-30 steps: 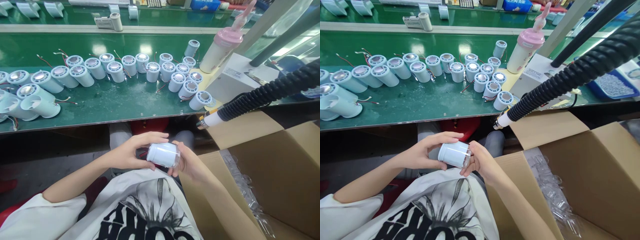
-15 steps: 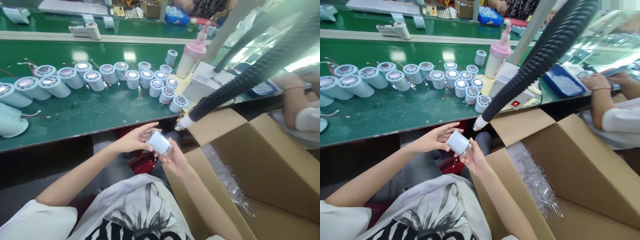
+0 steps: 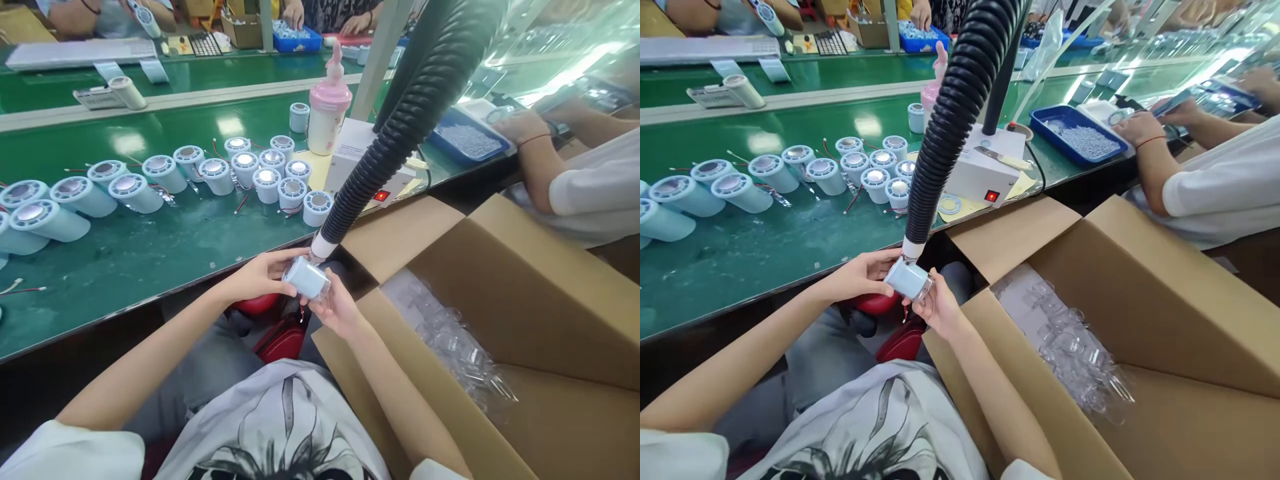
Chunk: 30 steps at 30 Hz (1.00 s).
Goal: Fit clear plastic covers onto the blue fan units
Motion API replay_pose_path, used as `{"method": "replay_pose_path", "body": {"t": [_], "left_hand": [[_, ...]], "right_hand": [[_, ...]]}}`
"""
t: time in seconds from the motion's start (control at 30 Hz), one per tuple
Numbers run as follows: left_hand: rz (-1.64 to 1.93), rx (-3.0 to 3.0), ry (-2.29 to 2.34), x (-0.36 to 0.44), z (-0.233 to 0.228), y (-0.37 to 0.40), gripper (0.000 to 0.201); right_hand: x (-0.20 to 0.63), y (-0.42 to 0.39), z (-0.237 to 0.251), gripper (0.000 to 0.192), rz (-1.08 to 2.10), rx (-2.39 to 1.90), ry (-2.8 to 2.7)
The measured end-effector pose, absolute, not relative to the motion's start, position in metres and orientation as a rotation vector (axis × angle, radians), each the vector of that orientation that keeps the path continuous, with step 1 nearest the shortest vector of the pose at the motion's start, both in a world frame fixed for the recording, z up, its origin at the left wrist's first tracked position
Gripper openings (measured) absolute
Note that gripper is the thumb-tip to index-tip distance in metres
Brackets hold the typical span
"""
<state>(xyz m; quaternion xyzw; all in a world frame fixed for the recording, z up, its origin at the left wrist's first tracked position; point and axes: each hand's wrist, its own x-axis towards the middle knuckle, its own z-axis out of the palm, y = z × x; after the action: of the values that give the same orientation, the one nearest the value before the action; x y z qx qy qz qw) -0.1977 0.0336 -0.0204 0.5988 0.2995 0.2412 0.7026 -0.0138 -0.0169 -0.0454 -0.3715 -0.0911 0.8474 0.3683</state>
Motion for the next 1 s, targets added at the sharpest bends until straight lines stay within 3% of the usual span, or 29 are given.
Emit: {"method": "replay_pose_path", "body": {"t": [0.13, 0.27, 0.33, 0.43, 0.5, 0.57, 0.67, 0.77, 1.0], "left_hand": [[0.519, 1.487, 0.680, -0.215, -0.007, 0.010, 0.066], [0.508, 1.496, 0.746, -0.228, 0.011, -0.018, 0.061], [0.527, 1.409, 0.799, -0.232, 0.018, -0.032, 0.060], [0.584, 1.232, 0.835, -0.235, 0.022, -0.049, 0.061], [0.610, 1.159, 0.846, -0.237, 0.022, -0.057, 0.059], [0.611, 1.169, 0.855, -0.238, 0.022, -0.061, 0.062], [0.612, 1.307, 0.816, -0.243, 0.022, -0.062, 0.073], [0.628, 1.355, 0.751, -0.247, 0.024, -0.063, 0.069], [0.511, 1.117, 0.754, -0.239, 0.017, -0.063, 0.070]], "right_hand": [[-0.018, -0.028, -0.032, 0.061, 2.324, -0.958, -0.291], [-0.019, -0.047, -0.026, 0.074, 2.469, -0.917, -0.629], [-0.017, -0.056, -0.024, 0.074, 2.276, -0.870, -0.921], [-0.012, -0.066, -0.019, 0.073, 1.656, -0.830, -1.400], [-0.009, -0.069, -0.014, 0.063, 1.299, -0.782, -1.691], [-0.008, -0.072, -0.010, 0.055, 1.179, -0.762, -1.812], [-0.012, -0.076, -0.006, 0.052, 1.500, -0.813, -1.550], [-0.017, -0.080, -0.004, 0.043, 1.822, -0.811, -1.198], [-0.012, -0.079, -0.005, 0.046, 1.815, -1.008, -1.226]]}}
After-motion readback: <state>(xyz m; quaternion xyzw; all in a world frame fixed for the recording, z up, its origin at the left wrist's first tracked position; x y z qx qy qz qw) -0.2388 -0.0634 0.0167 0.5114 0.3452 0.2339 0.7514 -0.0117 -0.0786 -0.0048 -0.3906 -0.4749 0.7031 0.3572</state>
